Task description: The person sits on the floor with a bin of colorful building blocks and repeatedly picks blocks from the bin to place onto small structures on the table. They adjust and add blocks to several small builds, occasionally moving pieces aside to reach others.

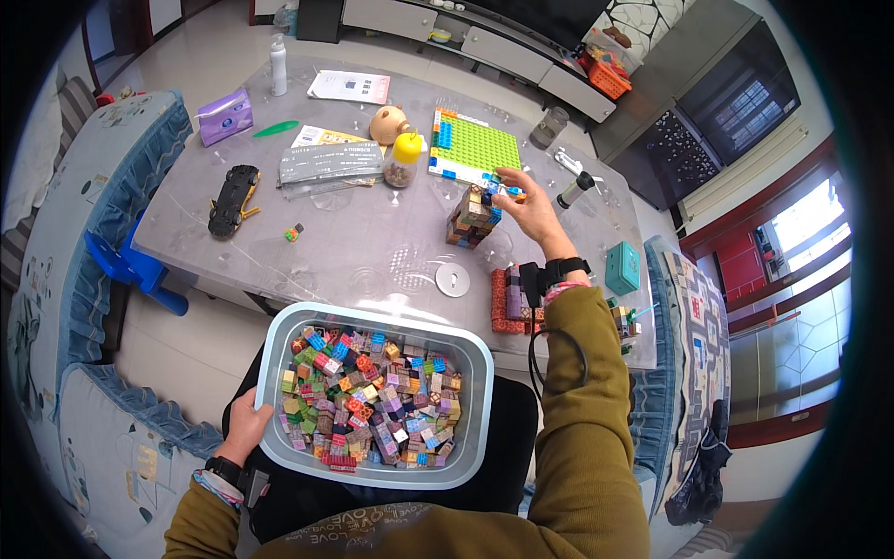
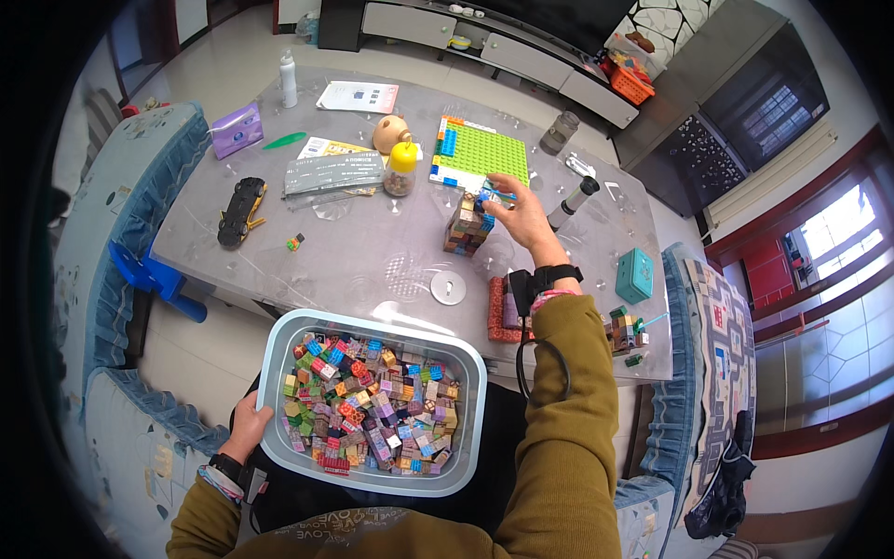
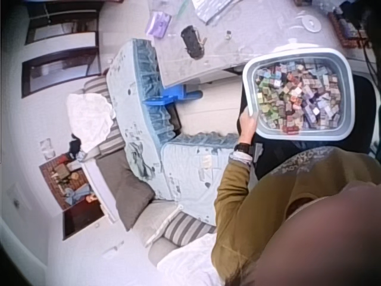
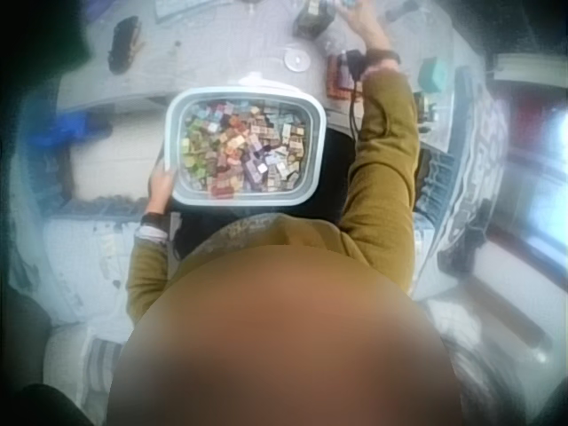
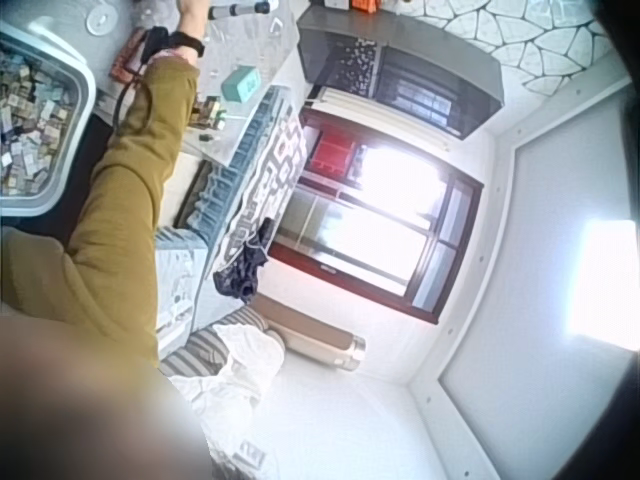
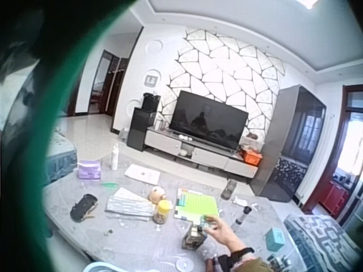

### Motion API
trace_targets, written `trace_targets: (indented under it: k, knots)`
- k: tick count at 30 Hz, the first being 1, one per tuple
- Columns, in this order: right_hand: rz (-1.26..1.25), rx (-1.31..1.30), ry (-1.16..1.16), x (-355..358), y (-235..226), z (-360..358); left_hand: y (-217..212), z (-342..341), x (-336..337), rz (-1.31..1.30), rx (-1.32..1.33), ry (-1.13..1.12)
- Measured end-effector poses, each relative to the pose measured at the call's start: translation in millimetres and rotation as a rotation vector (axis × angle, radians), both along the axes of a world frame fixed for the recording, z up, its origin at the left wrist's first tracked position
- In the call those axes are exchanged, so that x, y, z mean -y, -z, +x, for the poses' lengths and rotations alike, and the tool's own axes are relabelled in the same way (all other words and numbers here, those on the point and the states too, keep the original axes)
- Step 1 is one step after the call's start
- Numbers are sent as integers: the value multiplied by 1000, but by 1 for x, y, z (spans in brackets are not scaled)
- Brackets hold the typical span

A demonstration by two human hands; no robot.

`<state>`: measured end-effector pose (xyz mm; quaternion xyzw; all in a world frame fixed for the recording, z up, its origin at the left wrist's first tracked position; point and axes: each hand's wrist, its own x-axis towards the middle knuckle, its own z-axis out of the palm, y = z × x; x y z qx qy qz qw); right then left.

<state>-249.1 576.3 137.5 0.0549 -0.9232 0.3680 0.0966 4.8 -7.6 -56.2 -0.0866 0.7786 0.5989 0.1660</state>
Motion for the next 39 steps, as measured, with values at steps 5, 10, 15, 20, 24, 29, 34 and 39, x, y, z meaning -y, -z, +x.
trace_targets:
  k: [5, 10, 15, 20, 24, 29, 34, 39]
  knots:
    - [-208, -18, -55, 30, -14, 23, -3, 1, -1, 3, -6, 7]
    - [-367, 257, -351, 104, 18, 44, -10, -2, -3, -85, 15, 60]
    - [-263, 552, -404, 169, 73, 34, -19, -2, -5, -75, 25, 58]
    - [141, 330, -494, 183, 96, 20, -21, -1, -8, -69, 2, 22]
    - [195, 308, -483, 171, 100, 25, -24, -2, -10, -86, -31, 46]
    - [46, 286, -460, 163, 110, 37, -27, -1, -10, -101, -37, 58]
    - [56, 249, -450, 166, 114, 41, -25, -2, -11, -127, -23, 51]
    - [31, 285, -439, 170, 108, 50, -26, -2, -11, -104, -12, 51]
